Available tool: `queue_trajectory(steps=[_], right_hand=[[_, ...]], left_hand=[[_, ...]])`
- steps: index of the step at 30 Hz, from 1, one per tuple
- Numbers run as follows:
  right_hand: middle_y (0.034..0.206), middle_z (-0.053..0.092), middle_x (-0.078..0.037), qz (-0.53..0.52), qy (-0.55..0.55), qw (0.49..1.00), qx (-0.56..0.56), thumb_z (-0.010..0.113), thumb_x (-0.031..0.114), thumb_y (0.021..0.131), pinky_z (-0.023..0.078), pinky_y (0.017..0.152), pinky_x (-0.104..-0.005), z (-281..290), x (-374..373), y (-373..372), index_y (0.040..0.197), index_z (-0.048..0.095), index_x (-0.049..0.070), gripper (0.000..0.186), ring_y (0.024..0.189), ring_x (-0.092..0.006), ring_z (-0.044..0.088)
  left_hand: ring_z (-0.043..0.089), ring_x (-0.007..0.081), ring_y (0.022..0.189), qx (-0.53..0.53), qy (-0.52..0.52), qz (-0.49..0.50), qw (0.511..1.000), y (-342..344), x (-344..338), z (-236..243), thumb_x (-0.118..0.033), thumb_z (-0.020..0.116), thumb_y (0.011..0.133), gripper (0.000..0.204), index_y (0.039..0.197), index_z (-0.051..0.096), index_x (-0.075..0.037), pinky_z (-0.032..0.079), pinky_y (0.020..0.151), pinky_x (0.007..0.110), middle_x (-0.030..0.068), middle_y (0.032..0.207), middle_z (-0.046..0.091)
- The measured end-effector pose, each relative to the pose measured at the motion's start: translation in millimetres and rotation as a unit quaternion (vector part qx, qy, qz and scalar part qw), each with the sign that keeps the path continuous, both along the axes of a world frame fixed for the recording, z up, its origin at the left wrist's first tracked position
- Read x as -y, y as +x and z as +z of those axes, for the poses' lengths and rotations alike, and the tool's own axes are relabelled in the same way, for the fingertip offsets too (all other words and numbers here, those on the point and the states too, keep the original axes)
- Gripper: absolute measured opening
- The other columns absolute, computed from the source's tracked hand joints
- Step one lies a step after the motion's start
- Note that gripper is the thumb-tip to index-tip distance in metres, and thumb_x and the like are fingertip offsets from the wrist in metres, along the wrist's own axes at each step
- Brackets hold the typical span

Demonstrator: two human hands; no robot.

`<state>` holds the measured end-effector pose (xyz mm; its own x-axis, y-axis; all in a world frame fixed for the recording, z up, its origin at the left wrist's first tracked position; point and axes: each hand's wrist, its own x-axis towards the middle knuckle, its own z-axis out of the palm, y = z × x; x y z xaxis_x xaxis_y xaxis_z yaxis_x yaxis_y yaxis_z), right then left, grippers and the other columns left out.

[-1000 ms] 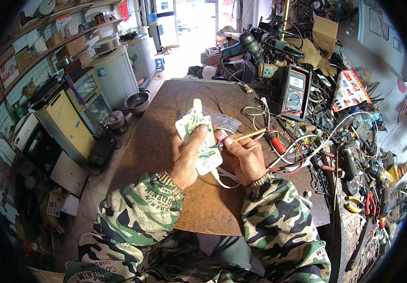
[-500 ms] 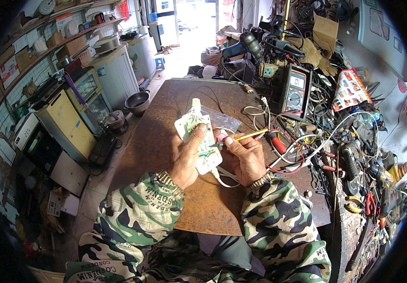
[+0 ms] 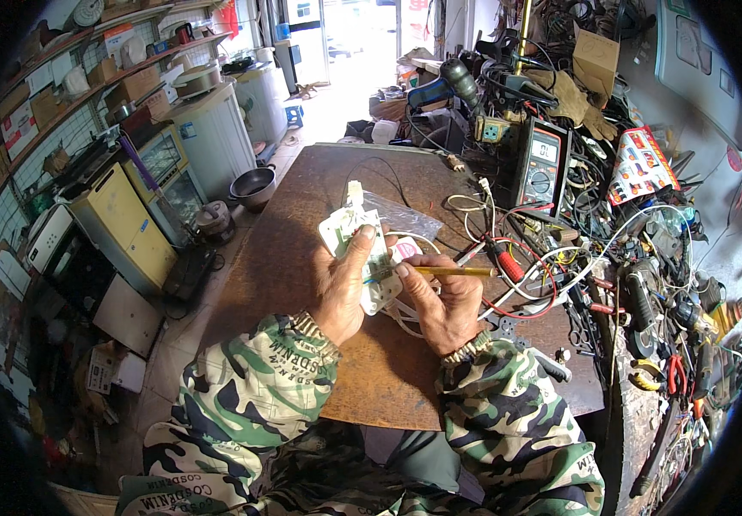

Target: The person holds a small white electronic device with wires and uses a yellow-handled screwdriver to adjust components on its circuit board. The person rotates the device and continues to manipulate internal parts with the screwdriver throughout the clip.

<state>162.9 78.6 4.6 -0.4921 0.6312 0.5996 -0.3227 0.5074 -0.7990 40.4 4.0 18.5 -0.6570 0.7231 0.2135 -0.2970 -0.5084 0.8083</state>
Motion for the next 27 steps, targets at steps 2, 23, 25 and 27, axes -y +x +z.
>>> queue_trajectory(steps=[2, 23, 25, 27], right_hand=[[0.088, 0.067, -0.002, -0.047, 0.12, 0.991, 0.027, 0.07, 0.005, 0.088, 0.047, 0.069, -0.0233, 1.8, -0.8, 1.9, 0.096, 0.068, -0.003, 0.012, 0.078, -0.0069, 0.058], [0.088, 0.07, -0.005, 0.202, -0.386, 0.895, -0.096, 0.069, 0.005, 0.088, 0.049, 0.071, -0.0255, -3.2, -17.3, -6.6, 0.094, 0.07, -0.002, 0.009, 0.078, -0.0098, 0.062], [0.087, 0.07, -0.004, 0.172, -0.353, 0.916, -0.088, 0.069, 0.006, 0.088, 0.049, 0.07, -0.0252, -7.0, -16.3, -8.5, 0.094, 0.071, -0.002, 0.01, 0.077, -0.0089, 0.061], [0.086, 0.07, -0.004, 0.123, -0.291, 0.947, -0.055, 0.069, 0.007, 0.088, 0.048, 0.07, -0.0251, -5.4, -13.0, -7.3, 0.094, 0.071, -0.002, 0.011, 0.076, -0.0083, 0.06]], left_hand=[[0.065, 0.019, 0.097, 0.001, -0.009, -0.007, 1.0, -0.9, 1.8, 0.4, -0.02, 0.062, 0.094, 0.027, 0.116, 0.059, -0.003, 0.056, 0.081, 0.035, 0.0085, 0.105, 0.066], [0.065, 0.0202, 0.097, 0.029, 0.0, -0.069, 0.997, 1.9, 3.7, 6.5, -0.026, 0.063, 0.093, 0.03, 0.115, 0.06, -0.005, 0.057, 0.079, 0.038, 0.0077, 0.105, 0.066], [0.065, 0.0195, 0.096, 0.015, -0.001, -0.05, 0.999, 0.9, 3.9, 4.2, -0.025, 0.063, 0.094, 0.029, 0.114, 0.06, -0.005, 0.057, 0.079, 0.037, 0.0078, 0.105, 0.066], [0.066, 0.0188, 0.094, 0.015, -0.005, -0.038, 0.999, 0.7, 3.8, 4.0, -0.025, 0.063, 0.094, 0.028, 0.113, 0.061, -0.004, 0.057, 0.079, 0.036, 0.0078, 0.104, 0.066]])
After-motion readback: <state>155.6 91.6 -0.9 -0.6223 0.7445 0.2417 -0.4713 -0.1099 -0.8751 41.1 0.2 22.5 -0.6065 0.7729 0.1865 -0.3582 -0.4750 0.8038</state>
